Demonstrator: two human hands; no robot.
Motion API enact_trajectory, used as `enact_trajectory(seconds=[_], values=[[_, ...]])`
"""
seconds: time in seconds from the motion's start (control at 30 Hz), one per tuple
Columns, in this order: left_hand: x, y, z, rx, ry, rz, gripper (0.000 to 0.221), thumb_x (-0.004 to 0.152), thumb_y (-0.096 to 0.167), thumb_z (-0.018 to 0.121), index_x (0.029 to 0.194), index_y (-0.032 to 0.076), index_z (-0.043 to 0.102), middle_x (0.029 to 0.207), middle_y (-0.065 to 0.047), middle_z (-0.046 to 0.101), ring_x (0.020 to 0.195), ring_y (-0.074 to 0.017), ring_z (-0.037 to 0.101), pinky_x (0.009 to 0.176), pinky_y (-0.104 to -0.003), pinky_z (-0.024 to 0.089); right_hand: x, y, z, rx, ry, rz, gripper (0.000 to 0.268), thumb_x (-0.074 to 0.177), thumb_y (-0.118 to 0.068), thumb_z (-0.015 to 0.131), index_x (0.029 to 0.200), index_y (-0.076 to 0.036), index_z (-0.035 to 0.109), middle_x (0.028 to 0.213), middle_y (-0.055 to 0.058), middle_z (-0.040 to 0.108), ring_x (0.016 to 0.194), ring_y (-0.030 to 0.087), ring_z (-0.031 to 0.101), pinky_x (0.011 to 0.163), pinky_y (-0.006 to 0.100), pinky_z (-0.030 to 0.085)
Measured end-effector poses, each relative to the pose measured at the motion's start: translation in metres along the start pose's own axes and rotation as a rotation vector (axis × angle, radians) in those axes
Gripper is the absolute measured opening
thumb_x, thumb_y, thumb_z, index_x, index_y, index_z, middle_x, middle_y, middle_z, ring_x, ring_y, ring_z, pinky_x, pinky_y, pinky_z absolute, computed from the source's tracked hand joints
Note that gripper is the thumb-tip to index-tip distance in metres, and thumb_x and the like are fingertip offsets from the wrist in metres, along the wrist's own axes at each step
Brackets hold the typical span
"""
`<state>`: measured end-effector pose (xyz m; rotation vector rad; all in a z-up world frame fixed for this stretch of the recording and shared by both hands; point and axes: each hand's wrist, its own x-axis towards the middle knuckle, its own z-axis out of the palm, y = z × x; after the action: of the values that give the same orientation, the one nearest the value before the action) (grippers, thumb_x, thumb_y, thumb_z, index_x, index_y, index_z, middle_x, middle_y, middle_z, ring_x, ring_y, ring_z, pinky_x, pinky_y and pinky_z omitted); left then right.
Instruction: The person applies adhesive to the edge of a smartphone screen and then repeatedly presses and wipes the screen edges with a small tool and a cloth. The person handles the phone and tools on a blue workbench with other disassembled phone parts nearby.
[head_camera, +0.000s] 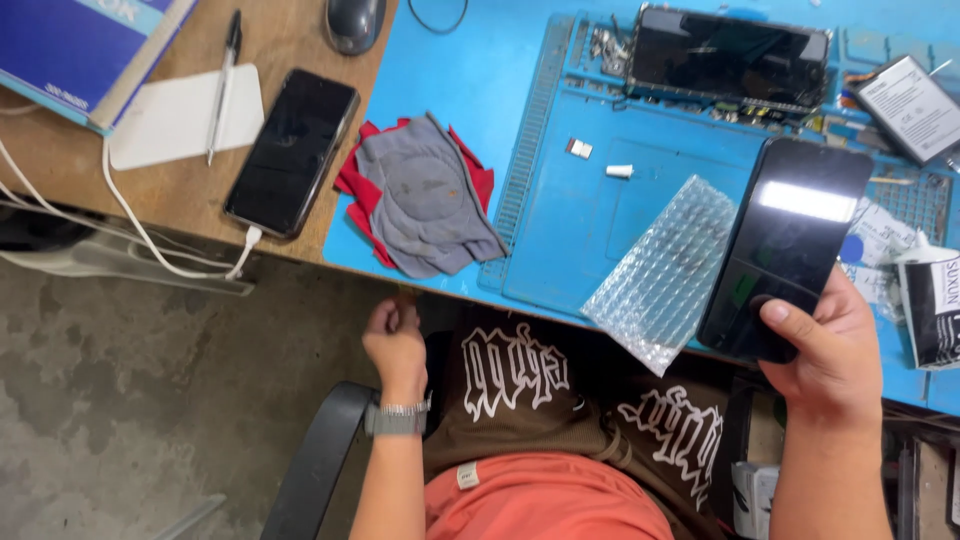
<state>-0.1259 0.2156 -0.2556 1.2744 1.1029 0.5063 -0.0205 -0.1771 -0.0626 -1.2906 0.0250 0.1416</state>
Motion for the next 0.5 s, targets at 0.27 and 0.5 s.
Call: enact_trajectory(seconds=[0.27,0.5], values=[[-0.178,0.109,-0.006,0.037,-0.587,0.414,0.022,0.088,0.009,0.069,0.107,0.002,0.063,0.103,-0.01,0.063,0.09,-0.0184,0.063,0.08,-0.029,0.055,-0.019,0.003,0.006,-0.169,-0.037,-0.002,0.06,0.076,-0.004,0.077,0.134,0.0,0.061,0.115,0.012,0.073,0.098,0.021,0.071,0.083,0.035,0.063],[-0.195,0.152,0.053,-0.467,-1.197,-0.102,0.067,0.079,0.016,0.089,0.134,-0.001,0.054,0.122,-0.014,0.07,0.114,-0.0231,0.067,0.101,-0.038,0.058,-0.085,-0.029,0.094,-0.652,-0.161,-0.138,0.023,0.077,-0.022,0.086,0.095,-0.01,0.078,0.075,-0.003,0.066,0.068,0.007,0.055,0.061,0.024,0.047]])
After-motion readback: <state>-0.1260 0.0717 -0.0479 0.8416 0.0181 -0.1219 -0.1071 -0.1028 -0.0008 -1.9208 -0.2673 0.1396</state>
